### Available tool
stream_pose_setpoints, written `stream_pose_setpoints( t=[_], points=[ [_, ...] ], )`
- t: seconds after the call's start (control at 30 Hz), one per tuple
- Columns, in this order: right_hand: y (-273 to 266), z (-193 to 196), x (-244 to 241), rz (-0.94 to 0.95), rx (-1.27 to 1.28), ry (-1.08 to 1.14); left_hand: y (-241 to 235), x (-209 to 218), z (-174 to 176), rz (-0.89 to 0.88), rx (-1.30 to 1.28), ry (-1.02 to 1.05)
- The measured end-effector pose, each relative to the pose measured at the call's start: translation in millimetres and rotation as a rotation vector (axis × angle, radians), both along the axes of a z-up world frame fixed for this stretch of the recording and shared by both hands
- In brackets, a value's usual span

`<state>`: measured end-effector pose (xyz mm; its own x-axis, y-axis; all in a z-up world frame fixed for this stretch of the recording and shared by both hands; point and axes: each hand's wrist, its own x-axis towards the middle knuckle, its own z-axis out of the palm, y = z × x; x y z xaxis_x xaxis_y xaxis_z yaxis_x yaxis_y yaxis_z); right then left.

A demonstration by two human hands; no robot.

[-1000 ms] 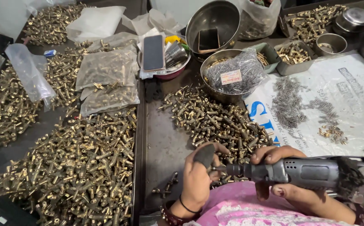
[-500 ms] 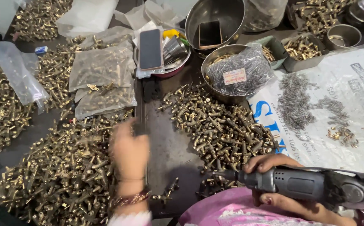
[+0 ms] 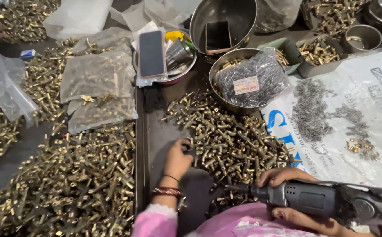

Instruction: Polishing small metal parts using a handheld rotary power tool at a workbench.

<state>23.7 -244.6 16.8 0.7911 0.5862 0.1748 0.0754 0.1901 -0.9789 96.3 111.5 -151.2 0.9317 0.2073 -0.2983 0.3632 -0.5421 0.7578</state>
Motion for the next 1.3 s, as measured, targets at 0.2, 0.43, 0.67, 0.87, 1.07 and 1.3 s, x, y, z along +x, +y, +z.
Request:
stream_pose_setpoints(
  t=[0.2, 0.43, 0.67, 0.87, 1.07, 1.3],
  points=[
    [7, 0, -7, 0.023, -0.140, 0.076, -24, -14, 10, 0.085, 0.302, -0.094],
    [-1, -14, -23, -0.003, -0.007, -0.165, 10, -60, -69, 0.158, 0.096, -0.386],
    [-1, 12, -38, -0.088, 0.103, -0.176, -80, -81, 60, 0.329, -1.293, 0.006],
    [-7, 16, -43, -0.079, 0.086, -0.159, -118, -108, 159, 0.176, -1.343, 0.076],
    [-14, 10, -42, -0.056, 0.114, -0.223, -125, -105, 160, 0.175, -1.232, 0.018],
    [-3, 25, -41, -0.005, 0.113, -0.049, -134, -101, 164, 0.330, -1.222, -0.121]
  ],
)
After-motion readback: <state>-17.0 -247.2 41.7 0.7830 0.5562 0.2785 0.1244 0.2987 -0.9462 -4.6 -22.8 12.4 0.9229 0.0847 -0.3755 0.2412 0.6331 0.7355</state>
